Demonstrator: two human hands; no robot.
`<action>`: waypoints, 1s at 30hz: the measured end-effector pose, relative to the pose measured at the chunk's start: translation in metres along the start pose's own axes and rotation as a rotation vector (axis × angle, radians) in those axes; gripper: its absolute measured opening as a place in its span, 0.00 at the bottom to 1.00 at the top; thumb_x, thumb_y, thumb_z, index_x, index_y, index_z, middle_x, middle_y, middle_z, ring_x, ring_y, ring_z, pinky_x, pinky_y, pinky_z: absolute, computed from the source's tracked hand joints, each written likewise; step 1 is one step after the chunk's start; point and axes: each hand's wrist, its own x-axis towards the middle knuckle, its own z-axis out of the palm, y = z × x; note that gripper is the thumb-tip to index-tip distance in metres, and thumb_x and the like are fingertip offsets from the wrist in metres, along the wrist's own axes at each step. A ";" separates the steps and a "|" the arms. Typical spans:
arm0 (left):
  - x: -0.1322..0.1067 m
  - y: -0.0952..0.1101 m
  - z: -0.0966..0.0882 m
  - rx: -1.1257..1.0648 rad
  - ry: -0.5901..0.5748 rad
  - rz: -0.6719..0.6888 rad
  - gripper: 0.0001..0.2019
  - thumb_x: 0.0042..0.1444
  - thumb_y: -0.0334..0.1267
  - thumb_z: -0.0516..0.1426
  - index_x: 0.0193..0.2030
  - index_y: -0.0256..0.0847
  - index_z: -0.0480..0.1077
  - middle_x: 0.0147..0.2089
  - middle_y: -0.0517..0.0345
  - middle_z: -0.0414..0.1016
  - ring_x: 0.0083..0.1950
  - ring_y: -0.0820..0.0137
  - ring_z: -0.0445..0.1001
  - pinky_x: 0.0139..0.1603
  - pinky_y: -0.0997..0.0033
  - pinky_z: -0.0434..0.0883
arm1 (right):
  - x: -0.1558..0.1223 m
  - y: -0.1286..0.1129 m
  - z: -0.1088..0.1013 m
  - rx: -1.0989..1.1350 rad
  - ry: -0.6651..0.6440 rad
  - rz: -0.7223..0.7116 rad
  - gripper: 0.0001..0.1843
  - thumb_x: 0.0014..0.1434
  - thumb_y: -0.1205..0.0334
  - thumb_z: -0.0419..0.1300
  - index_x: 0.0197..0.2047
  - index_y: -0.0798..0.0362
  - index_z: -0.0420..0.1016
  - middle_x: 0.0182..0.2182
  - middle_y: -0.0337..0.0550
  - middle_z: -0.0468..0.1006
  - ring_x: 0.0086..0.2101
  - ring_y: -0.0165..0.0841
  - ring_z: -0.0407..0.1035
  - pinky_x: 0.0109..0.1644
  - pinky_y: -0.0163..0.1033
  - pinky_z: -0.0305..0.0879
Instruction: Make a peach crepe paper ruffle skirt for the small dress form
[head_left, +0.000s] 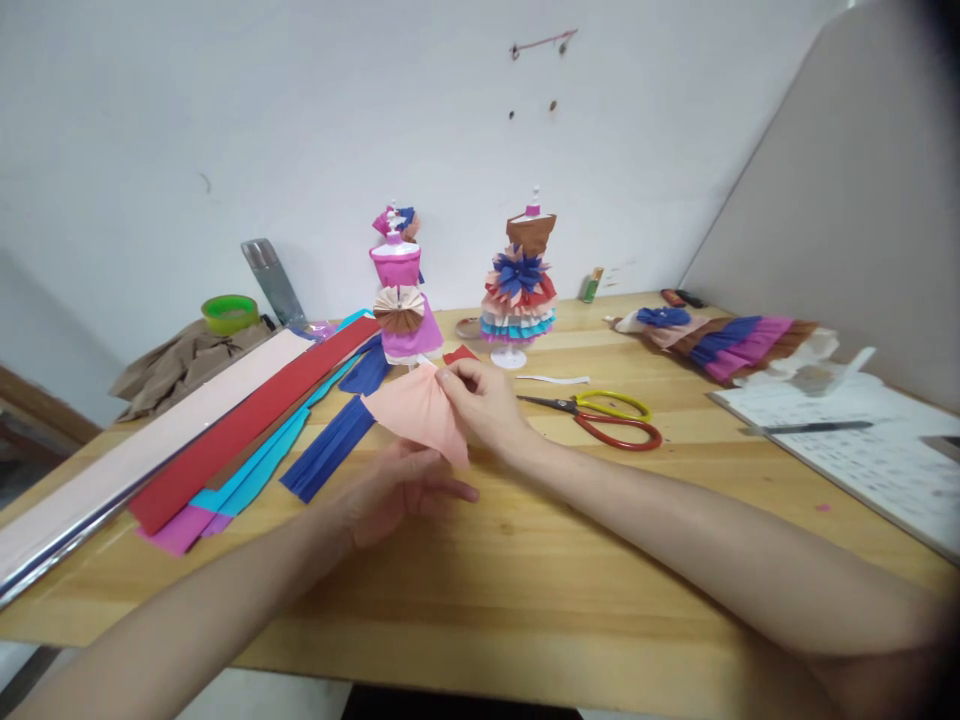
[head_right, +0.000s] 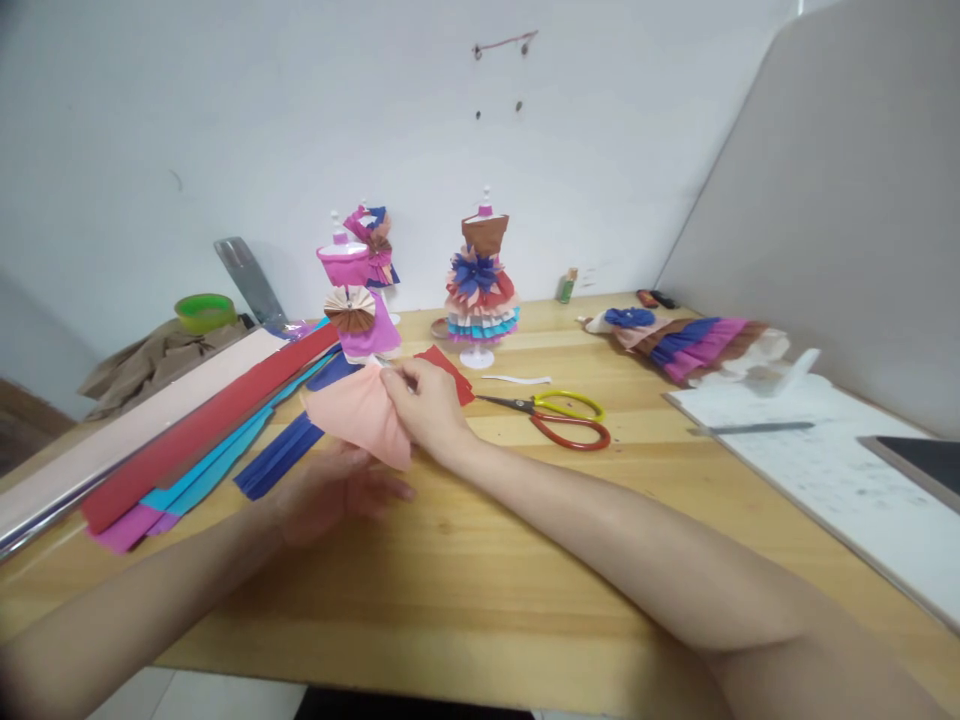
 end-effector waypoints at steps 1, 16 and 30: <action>-0.002 0.001 0.001 0.022 -0.046 -0.013 0.20 0.45 0.41 0.68 0.46 0.41 0.73 0.50 0.50 0.74 0.43 0.58 0.80 0.28 0.71 0.76 | 0.000 0.001 -0.001 -0.011 0.011 -0.015 0.15 0.57 0.54 0.54 0.25 0.54 0.71 0.23 0.40 0.72 0.27 0.32 0.64 0.33 0.36 0.57; 0.007 0.001 0.001 0.171 0.202 0.021 0.14 0.40 0.40 0.70 0.28 0.31 0.75 0.29 0.52 0.78 0.24 0.73 0.75 0.25 0.77 0.71 | 0.005 -0.003 -0.004 0.156 -0.085 0.091 0.17 0.52 0.49 0.55 0.22 0.53 0.67 0.19 0.35 0.63 0.24 0.28 0.56 0.28 0.35 0.51; 0.008 0.044 -0.037 0.540 0.755 0.603 0.10 0.46 0.36 0.61 0.36 0.35 0.74 0.26 0.60 0.75 0.19 0.79 0.62 0.18 0.80 0.56 | 0.028 -0.004 -0.033 0.174 -0.485 0.063 0.20 0.49 0.46 0.59 0.19 0.54 0.63 0.18 0.33 0.57 0.21 0.25 0.52 0.25 0.34 0.45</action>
